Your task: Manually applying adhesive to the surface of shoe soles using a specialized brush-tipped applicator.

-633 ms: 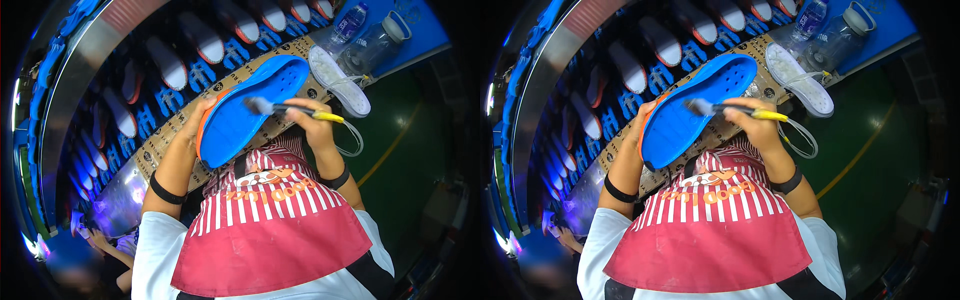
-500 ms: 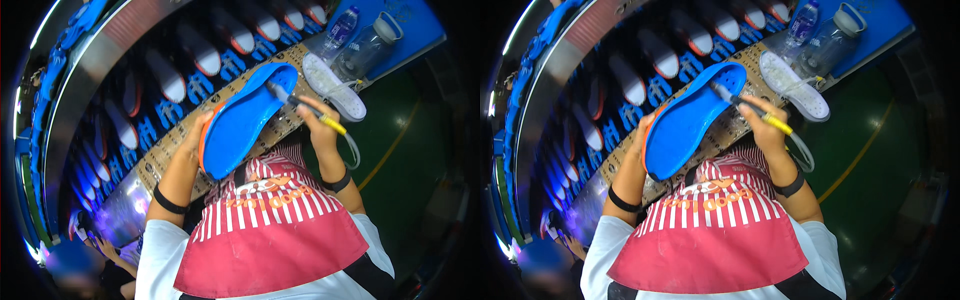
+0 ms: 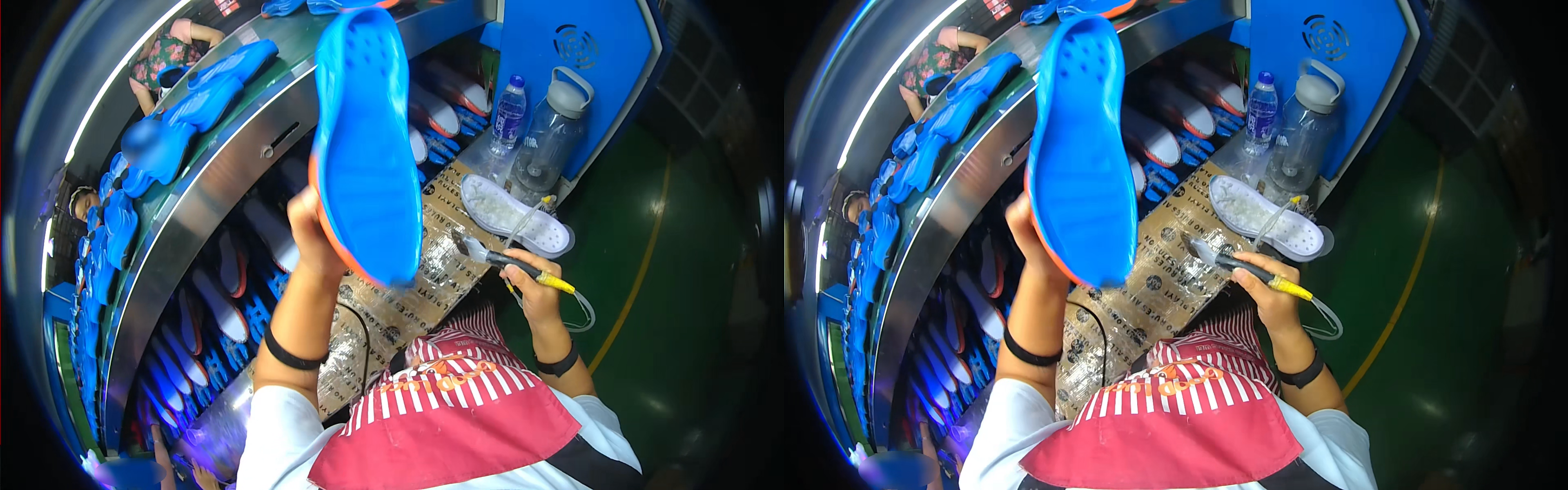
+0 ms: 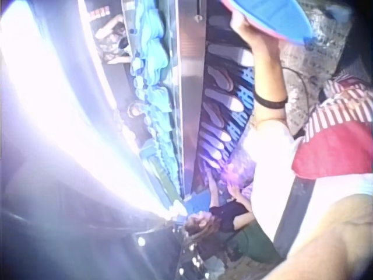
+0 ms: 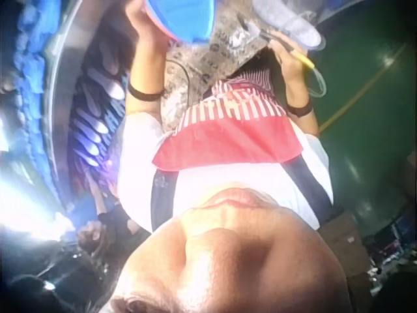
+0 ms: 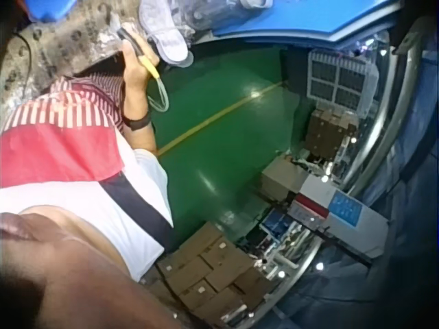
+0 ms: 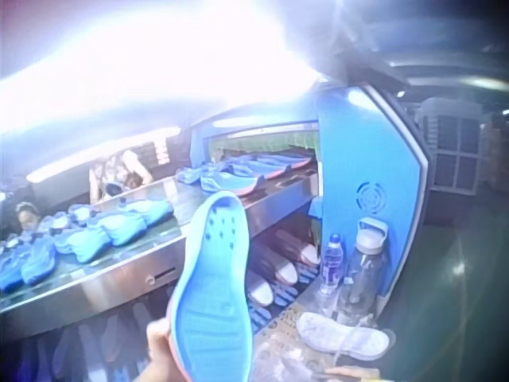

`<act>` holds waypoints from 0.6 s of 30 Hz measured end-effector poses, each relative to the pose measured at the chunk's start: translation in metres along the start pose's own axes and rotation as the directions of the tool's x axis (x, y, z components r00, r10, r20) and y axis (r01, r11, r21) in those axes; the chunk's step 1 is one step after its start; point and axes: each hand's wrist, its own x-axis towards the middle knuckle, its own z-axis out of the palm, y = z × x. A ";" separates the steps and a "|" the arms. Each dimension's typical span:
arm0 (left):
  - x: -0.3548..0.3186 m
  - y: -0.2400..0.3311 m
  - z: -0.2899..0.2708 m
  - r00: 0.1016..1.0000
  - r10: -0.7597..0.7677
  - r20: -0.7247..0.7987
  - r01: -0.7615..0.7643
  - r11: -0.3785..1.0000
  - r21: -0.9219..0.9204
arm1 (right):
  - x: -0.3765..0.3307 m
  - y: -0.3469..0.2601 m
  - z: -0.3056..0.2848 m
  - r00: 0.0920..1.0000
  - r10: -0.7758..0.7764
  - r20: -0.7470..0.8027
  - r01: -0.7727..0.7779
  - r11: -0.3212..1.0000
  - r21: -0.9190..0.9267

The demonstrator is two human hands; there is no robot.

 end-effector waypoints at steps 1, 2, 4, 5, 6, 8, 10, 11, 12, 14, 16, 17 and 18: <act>0.025 0.012 0.007 0.995 0.086 -0.046 -0.085 0.996 0.013 | -0.001 0.000 0.000 1.000 -0.008 -0.005 0.008 1.000 0.001; 0.052 0.025 0.018 0.994 0.096 -0.057 -0.100 0.994 -0.055 | -0.001 0.002 -0.001 0.999 -0.009 -0.051 0.011 0.999 0.035; 0.106 0.051 0.013 0.975 0.220 -0.036 -0.222 0.949 -0.222 | -0.001 0.002 0.001 0.997 0.020 -0.075 -0.013 0.996 0.089; 0.131 0.063 -0.001 0.946 0.324 -0.003 -0.307 0.893 -0.330 | -0.002 0.001 0.003 0.998 0.011 -0.067 -0.004 0.996 0.093; 0.148 0.075 -0.007 0.970 0.193 -0.150 -0.241 0.866 -0.439 | -0.002 0.000 0.004 0.997 0.032 -0.065 -0.027 0.996 0.087; 0.165 0.091 -0.030 0.979 -0.001 -0.202 -0.128 0.772 -0.623 | 0.000 0.000 0.008 0.997 0.054 -0.058 -0.048 0.994 0.095; 0.155 0.081 0.003 0.924 -0.024 -0.381 -0.152 0.893 -0.424 | -0.002 0.000 0.006 0.992 0.076 -0.096 -0.066 0.993 0.102; 0.139 0.072 0.017 0.909 0.046 -0.415 -0.154 0.961 -0.231 | -0.004 0.005 0.002 0.985 0.128 -0.116 -0.113 0.985 0.127; 0.123 0.064 0.025 0.942 0.106 -0.318 -0.140 0.987 -0.085 | -0.004 0.008 0.001 0.984 0.135 -0.118 -0.118 0.984 0.134; 0.077 0.060 0.045 0.947 0.289 -0.142 -0.258 0.945 0.200 | -0.005 0.016 0.000 0.982 0.163 -0.095 -0.147 0.977 0.155; 0.029 0.070 0.070 0.808 0.568 0.158 -0.575 0.699 0.426 | -0.004 0.022 0.000 0.987 0.140 -0.074 -0.127 0.980 0.156; 0.007 0.078 0.079 0.655 0.655 0.377 -0.744 0.472 0.473 | -0.004 0.024 0.003 0.986 0.145 -0.083 -0.130 0.978 0.164; -0.013 0.086 0.082 0.656 0.659 0.367 -0.738 0.461 0.492 | -0.004 0.027 0.007 0.979 0.188 -0.076 -0.171 0.966 0.192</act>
